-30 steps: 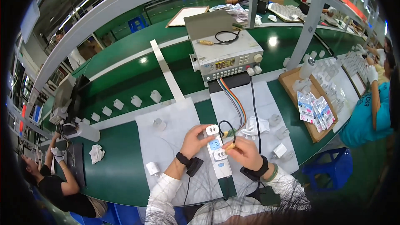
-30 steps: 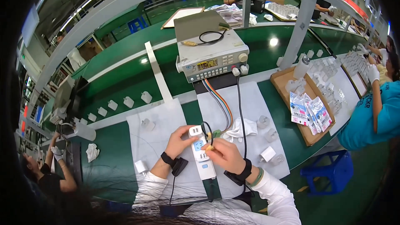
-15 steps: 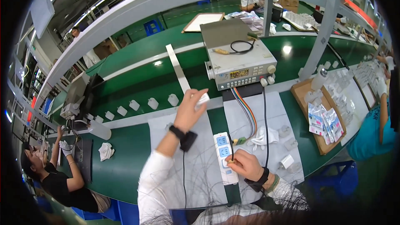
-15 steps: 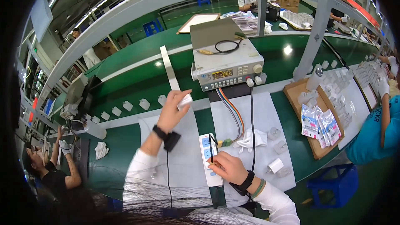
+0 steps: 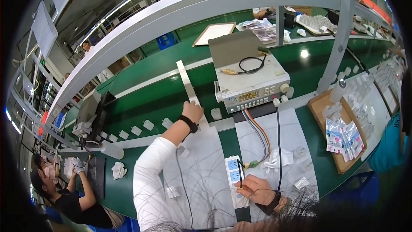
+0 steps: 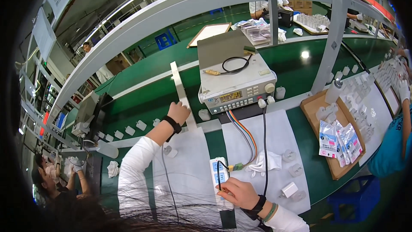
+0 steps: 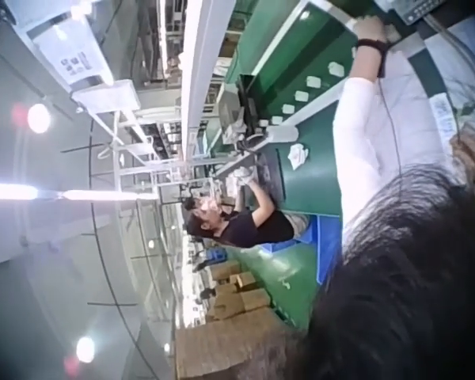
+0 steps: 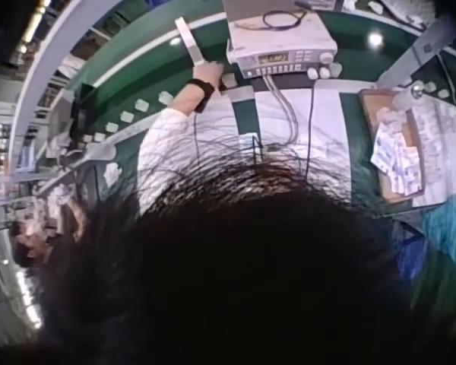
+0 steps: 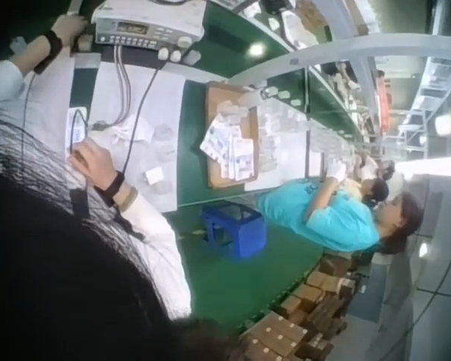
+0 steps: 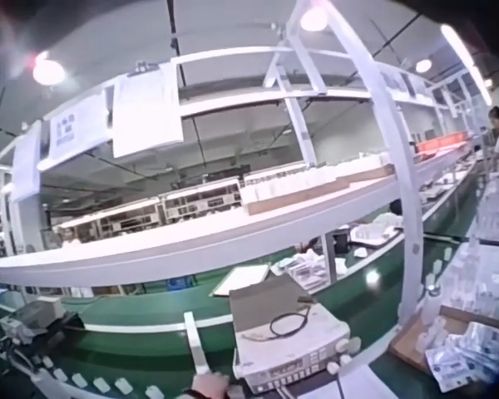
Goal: The person picks up a power adapter from the conveyor belt, plugs it into a power strip, and touches a probe to it. After removing the adapter, the person places it back onto the belt and repeats the process with several more adapters.
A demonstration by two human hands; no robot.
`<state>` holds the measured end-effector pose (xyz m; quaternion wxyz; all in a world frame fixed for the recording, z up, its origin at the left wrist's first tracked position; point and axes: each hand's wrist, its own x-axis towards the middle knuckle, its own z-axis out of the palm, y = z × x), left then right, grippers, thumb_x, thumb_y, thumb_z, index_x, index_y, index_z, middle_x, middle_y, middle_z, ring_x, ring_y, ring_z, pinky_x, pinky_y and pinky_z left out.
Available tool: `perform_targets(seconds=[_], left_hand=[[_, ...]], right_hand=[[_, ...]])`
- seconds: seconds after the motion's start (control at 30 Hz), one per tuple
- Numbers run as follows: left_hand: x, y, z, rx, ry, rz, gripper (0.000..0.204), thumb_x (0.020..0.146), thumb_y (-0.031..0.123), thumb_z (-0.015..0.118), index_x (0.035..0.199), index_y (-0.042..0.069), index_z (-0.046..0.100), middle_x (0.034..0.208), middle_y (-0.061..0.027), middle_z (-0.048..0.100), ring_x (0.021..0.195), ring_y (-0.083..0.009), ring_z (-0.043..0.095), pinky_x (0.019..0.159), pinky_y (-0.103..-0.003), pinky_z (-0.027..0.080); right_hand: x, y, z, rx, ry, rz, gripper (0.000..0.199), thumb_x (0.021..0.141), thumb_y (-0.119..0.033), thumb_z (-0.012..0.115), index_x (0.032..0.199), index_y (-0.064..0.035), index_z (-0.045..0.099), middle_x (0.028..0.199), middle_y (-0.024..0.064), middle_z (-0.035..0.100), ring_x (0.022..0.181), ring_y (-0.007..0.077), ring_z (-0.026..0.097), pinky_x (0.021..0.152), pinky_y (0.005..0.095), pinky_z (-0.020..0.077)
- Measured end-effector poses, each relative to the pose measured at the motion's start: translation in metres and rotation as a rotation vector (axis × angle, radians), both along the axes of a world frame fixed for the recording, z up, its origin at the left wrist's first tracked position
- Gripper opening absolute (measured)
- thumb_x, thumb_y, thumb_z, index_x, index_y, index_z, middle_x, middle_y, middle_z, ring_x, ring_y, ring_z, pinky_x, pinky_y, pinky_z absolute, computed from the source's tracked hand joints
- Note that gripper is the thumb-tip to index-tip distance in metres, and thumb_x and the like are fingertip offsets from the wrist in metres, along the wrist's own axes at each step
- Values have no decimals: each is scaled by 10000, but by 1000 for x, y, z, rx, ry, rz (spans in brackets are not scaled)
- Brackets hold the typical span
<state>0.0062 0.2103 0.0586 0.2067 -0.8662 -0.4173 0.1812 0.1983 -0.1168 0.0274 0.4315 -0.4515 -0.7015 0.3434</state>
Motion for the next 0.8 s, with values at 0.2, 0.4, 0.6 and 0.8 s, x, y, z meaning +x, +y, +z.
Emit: perform_targets(seconds=[0.2, 0.4, 0.6, 0.8], left_hand=[[-67, 17, -50, 150, 147, 34, 124, 796, 182, 608, 905, 152, 659, 981, 6, 617, 995, -209, 567, 678, -354, 438], [-60, -55, 38, 121, -576, 29, 319, 713, 197, 704, 997, 69, 631, 982, -58, 621, 916, -265, 616, 696, -368, 511], [-23, -175, 9, -1030, -1537, 223, 537, 788, 108, 766, 1253, 44, 506, 1134, -28, 640, 989, -109, 601, 831, -272, 485], [0, -195, -58, -972, -1640, 216, 416, 775, 228, 769, 1085, 56, 551, 1007, -1, 679, 890, -90, 609, 735, -253, 457]], right_hand=[[-8, 3, -9, 18, -4, -7, 212, 842, -218, 704, 989, -75, 652, 816, 46, 570, 639, 187, 593, 550, 276, 477], [-2, 2, -2, 27, -68, -24, 211, 844, -206, 702, 997, -71, 650, 813, 49, 566, 649, 193, 597, 557, 279, 478], [-2, 1, -1, 26, -6, -31, 223, 847, -199, 699, 1017, -63, 649, 827, 57, 562, 662, 193, 600, 575, 278, 479], [-4, 0, -2, 39, -19, -18, 234, 857, -212, 689, 1023, -56, 638, 844, 63, 564, 677, 196, 608, 589, 280, 481]])
